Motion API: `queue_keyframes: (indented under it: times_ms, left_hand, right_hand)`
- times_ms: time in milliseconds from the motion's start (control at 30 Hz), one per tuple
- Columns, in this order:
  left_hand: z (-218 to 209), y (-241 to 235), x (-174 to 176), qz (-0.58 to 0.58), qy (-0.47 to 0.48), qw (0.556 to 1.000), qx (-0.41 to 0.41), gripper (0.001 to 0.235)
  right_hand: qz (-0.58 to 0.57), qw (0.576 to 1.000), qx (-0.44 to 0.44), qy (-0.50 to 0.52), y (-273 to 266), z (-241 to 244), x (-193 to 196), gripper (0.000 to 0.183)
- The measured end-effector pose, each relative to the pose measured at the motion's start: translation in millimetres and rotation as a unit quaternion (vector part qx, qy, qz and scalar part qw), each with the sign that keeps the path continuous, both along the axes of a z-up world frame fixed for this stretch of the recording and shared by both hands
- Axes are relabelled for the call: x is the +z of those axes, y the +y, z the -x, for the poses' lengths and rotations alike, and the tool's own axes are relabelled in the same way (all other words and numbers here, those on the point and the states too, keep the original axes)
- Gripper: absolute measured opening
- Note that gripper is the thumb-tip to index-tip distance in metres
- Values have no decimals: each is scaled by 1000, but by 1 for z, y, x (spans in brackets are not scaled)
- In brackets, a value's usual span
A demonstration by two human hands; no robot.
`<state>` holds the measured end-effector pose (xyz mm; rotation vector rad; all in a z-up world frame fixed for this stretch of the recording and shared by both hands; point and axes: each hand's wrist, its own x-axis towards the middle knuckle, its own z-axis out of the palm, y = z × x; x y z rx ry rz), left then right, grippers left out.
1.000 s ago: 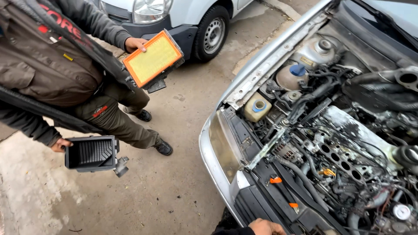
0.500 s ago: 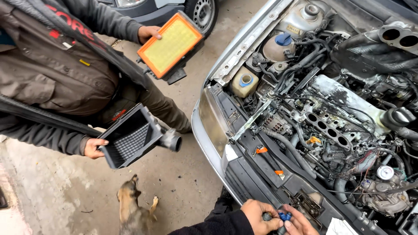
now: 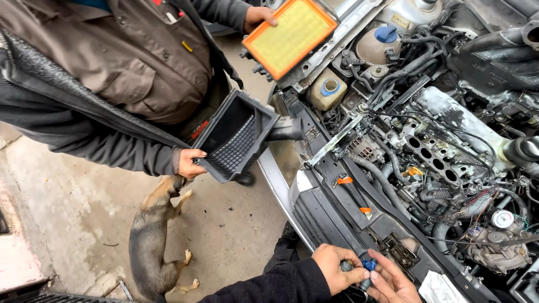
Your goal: The person works on a car engine with the hood open, using a socket wrench to loosen bolts near the intake manifold. They retrieve a new part from a box, compare it to the old part, and prepare to install it while another person holds an air filter and housing nearby.
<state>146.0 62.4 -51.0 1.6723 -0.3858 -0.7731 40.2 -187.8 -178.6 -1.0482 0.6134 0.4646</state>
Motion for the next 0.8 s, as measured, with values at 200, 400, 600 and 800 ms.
queue_keyframes:
  times_ms: [200,400,600,800]
  left_hand:
    - [2,5,0,12,8,1000,8,28]
    - [1,6,2,12,-14,1000,15,27]
    - [-5,7,6,10,-15,1000,0,28]
    - [-10,7,9,3,-17,1000,-4,29]
  right_hand:
    - [-2,1000,12,-1,-2,2,-1,58]
    - [11,1000,13,5,4,-4,11,58]
    - [13,1000,-4,-2,8,-5,20,57]
    - [19,1000,-12,8,15,-9,30,60]
